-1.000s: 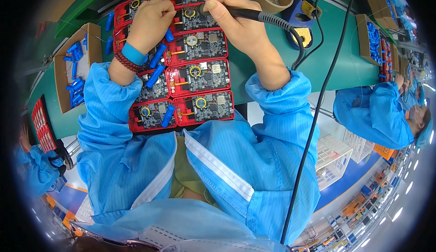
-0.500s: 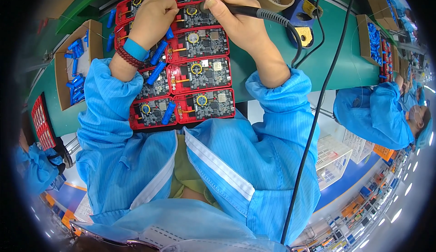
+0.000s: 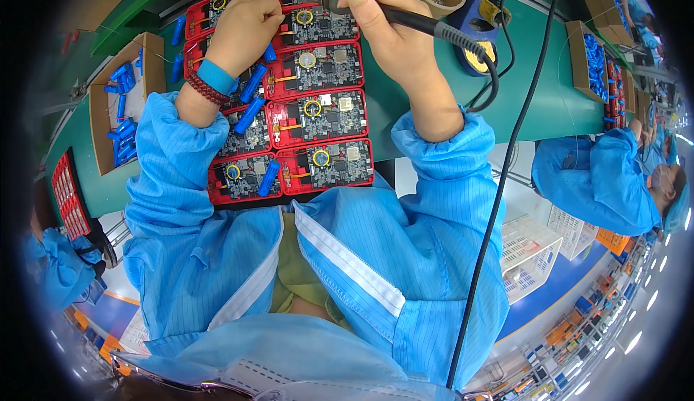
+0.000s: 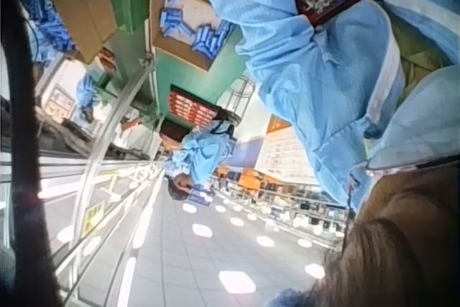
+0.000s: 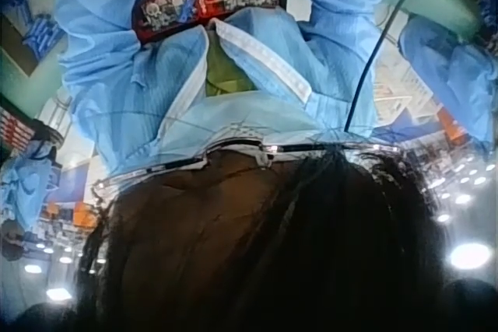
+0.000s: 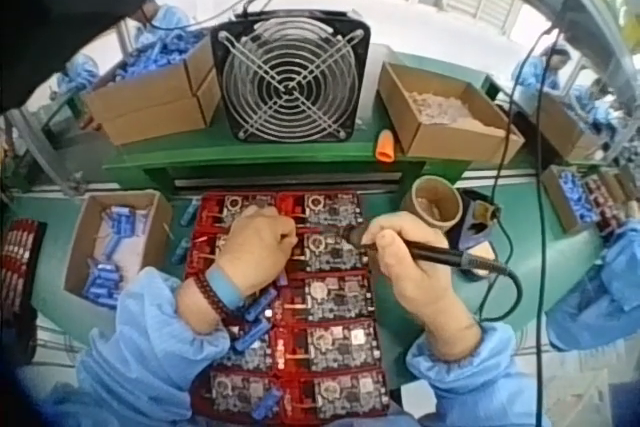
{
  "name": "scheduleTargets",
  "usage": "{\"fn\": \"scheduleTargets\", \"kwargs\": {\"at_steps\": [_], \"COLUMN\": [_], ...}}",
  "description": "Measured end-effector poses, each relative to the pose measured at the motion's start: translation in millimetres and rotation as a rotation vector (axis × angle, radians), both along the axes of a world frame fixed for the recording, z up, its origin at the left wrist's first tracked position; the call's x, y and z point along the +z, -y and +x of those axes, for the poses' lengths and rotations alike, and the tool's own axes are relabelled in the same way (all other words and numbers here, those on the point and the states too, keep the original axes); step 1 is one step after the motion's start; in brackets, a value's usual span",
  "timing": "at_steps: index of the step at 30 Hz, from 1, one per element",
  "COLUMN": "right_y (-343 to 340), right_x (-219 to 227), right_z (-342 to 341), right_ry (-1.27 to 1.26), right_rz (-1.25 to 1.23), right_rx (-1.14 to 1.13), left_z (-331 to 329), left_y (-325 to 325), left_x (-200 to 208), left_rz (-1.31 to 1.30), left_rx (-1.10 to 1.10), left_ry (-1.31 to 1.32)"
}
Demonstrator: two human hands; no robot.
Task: The person solders wires and blue components onto electronic circuit boards with a soldering iron, using solder to connect them.
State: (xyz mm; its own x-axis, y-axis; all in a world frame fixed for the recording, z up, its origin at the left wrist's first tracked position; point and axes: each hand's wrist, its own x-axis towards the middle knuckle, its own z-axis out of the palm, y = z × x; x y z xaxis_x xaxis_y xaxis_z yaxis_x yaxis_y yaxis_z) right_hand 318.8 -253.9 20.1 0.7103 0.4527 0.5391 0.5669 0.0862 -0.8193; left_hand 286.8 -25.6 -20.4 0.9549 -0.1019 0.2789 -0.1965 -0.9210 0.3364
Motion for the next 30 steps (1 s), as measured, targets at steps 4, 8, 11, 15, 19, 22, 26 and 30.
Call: {"fn": "scheduleTargets", "kwargs": {"at_steps": [4,8,11,15,19,22,26,30], "right_y": [9.8,18.5,25.5,32.8,62.8,72.9,68.0,56.0], "right_x": [8.7,19.0,25.0,26.8,28.9,24.8,22.3,26.7], "right_z": [-11.1,-28.2,-40.1,-51.1,-66.2,-67.3,-62.3,-69.5], "right_ry": [0.019,0.108,0.155,0.152,0.133,0.113,0.073,0.105], "right_rz": [0.110,0.212,0.195,0.198,0.232,0.244,0.248,0.193], "right_rx": [-0.040,-0.076,-0.104,-0.161,-0.286,-0.290,-0.222,-0.199], "left_z": [0.2,-2.0,-7.8,-41.6,-100.0,-132.2,-165.9,-157.6], "left_y": [0.9,1.7,-2.9,-12.7,-43.2,-106.1,-204.8,-236.3], "left_x": [-1.7,-1.8,1.8,38.7,110.4,121.7,88.2,50.0], "left_rz": [0.003,0.025,0.012,-0.181,-0.194,-0.225,-0.089,0.083], "left_rx": [0.007,0.024,0.030,0.055,-0.032,0.173,0.397,0.500], "left_ry": [-0.005,0.013,0.030,0.156,0.156,0.151,-0.082,-0.241]}}
